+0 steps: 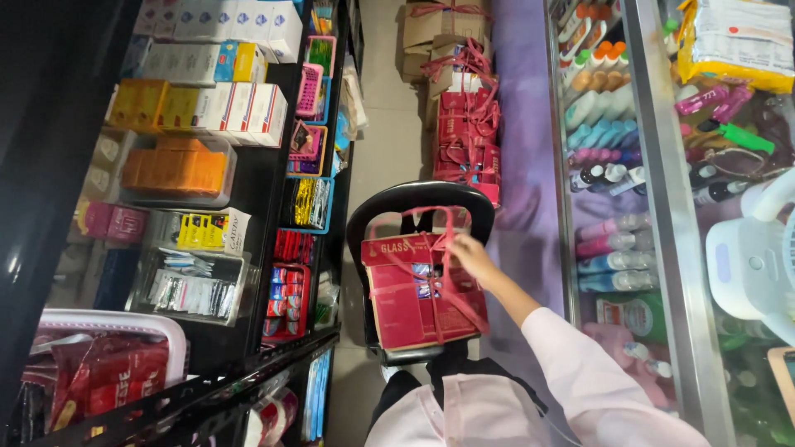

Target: The recorder is unboxing and organizing various products like milk powder, coffee mate, and feminine hygiene products onto retail shelves in a grocery store.

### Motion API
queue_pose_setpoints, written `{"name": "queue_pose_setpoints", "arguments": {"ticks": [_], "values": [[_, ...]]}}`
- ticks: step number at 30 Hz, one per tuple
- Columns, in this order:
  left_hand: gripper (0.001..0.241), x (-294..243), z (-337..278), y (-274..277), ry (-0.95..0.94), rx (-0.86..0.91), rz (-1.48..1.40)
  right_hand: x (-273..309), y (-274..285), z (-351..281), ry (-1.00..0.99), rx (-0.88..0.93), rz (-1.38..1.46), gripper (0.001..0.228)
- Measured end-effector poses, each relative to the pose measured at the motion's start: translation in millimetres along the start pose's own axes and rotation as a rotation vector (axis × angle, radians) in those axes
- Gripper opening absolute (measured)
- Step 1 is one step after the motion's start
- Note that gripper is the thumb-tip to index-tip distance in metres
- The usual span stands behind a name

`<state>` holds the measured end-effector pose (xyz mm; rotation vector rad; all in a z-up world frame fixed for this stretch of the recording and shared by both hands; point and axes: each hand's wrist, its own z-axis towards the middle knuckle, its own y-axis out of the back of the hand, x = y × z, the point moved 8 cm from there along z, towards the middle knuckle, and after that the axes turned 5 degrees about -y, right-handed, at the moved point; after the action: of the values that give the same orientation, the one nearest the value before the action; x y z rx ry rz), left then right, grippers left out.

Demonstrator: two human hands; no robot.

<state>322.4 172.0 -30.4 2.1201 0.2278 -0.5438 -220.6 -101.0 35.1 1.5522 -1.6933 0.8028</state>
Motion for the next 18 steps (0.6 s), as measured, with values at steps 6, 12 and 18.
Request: {"name": "queue_pose_setpoints", "arguments": {"ticks": [6,12,18], "values": [[0.017,-253.1,163.9,143.6,-0.173,-0.220,-0.375,75.4,14.5,-30.7,0.607,-0.307,-0.148,0.038],[0.018,-376.9,228.6,140.2,-0.498,-0.529,-0.290,-2.9,-16.2,-39.3,0.143,-0.180,-0.644,0.028],[0.014,-350.9,267.8,93.8,-0.357,-0.515,-0.256,19.4,-51.7,-72.3,0.441,-0.174,-0.665,0.025]]}}
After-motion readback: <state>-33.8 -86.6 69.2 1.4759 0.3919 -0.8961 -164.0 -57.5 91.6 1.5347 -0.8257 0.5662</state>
